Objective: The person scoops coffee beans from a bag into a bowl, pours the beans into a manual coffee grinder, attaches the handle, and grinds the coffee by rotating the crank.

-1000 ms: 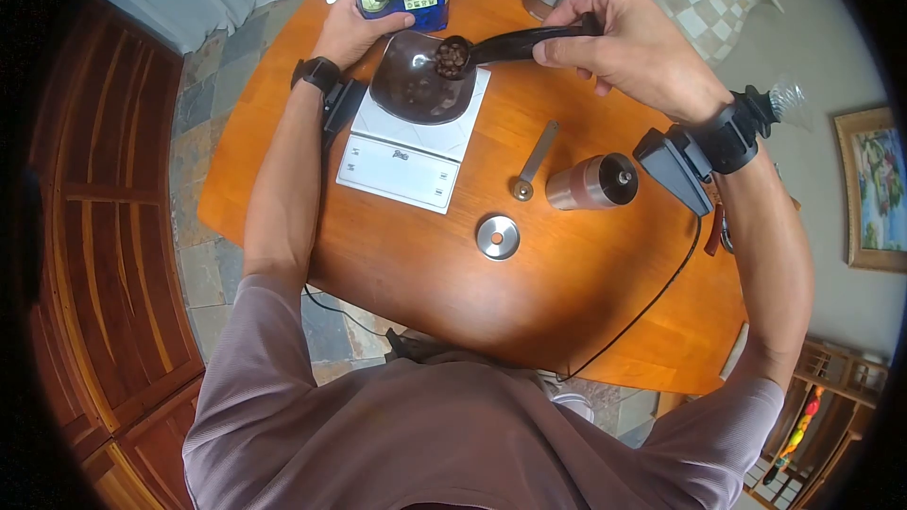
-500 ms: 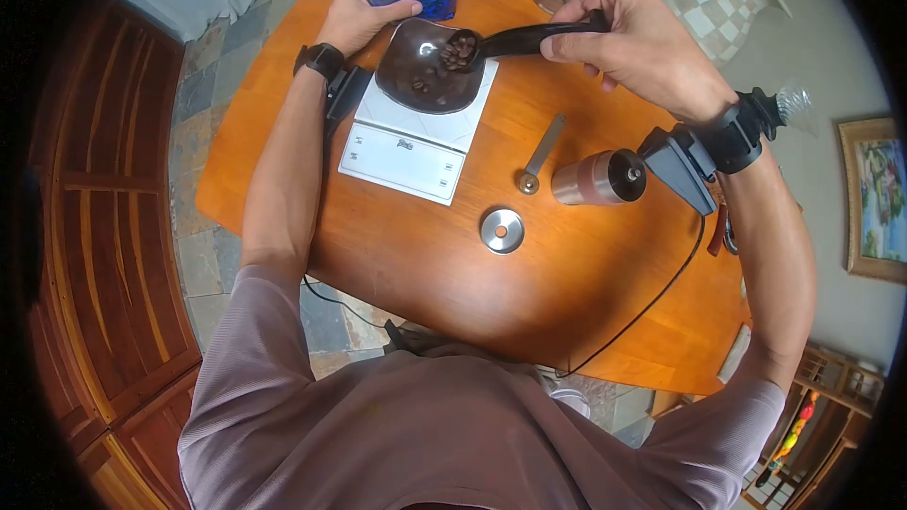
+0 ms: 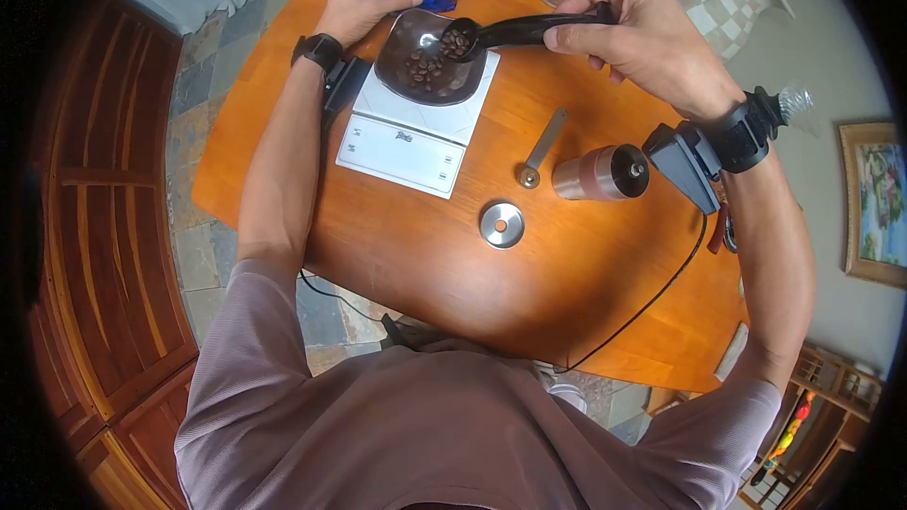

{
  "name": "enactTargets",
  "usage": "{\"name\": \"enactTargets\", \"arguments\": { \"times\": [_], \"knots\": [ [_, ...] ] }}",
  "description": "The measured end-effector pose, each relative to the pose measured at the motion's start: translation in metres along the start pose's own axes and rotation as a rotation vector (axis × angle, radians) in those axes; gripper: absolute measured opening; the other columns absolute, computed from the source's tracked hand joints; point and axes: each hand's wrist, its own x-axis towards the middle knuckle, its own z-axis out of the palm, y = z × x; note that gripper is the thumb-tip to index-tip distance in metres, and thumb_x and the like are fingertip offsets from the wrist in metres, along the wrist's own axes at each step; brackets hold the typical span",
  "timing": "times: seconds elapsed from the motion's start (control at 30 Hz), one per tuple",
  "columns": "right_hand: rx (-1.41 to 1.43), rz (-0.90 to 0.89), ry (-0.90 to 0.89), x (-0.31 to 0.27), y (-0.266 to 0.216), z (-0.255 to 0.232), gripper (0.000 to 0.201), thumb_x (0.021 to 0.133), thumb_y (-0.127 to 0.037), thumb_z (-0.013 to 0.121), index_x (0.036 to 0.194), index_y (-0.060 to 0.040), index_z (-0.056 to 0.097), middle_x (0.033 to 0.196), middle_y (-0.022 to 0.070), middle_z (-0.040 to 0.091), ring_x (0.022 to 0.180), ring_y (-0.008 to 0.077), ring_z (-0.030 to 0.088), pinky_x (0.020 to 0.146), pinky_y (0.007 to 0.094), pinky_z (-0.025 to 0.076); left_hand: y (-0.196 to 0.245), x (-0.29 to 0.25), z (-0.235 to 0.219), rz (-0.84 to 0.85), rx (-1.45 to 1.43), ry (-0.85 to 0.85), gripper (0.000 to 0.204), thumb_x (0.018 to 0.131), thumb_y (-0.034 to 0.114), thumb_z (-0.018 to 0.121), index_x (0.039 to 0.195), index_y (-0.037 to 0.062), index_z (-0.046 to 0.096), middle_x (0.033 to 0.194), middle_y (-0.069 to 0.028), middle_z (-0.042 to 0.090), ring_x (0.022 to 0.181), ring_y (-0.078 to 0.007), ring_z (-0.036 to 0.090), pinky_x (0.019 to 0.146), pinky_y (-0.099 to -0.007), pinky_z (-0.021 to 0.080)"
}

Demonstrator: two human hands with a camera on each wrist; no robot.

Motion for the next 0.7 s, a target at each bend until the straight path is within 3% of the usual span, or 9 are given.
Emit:
{"name": "enactTargets", "arguments": {
  "times": [0.07, 0.7],
  "knots": [
    [-0.021, 0.015, 0.008, -0.0005, -0.0006, 0.0021, 0.024, 0.088, -0.023, 0.079, 0.102, -0.0035, 0.075, 0.075, -0.0013, 0.065, 0.063, 0.0055, 0.058, 0.052, 0.0209, 0.045, 0.0024, 0.0015, -0.0030, -0.085, 0.034, -0.060, 0.089, 0.072, 0.003, 0.088, 0.148, 0.0033, 0.042, 0.127, -0.0088, 0.066, 0.115, -0.0176, 0.063, 0.103, -0.0347, 0.051],
    [0.007, 0.037, -0.001, -0.0017, -0.0038, 0.0015, 0.025, 0.087, -0.025, 0.080, 0.102, -0.0053, 0.075, 0.074, -0.0020, 0.065, 0.063, 0.0051, 0.058, 0.051, 0.0198, 0.043, 0.0048, 0.0003, -0.0021, -0.050, -0.028, -0.067, 0.083, 0.073, 0.004, 0.087, 0.145, 0.0029, 0.046, 0.127, -0.0086, 0.066, 0.116, -0.0184, 0.062, 0.105, -0.0346, 0.050]
  ]
}}
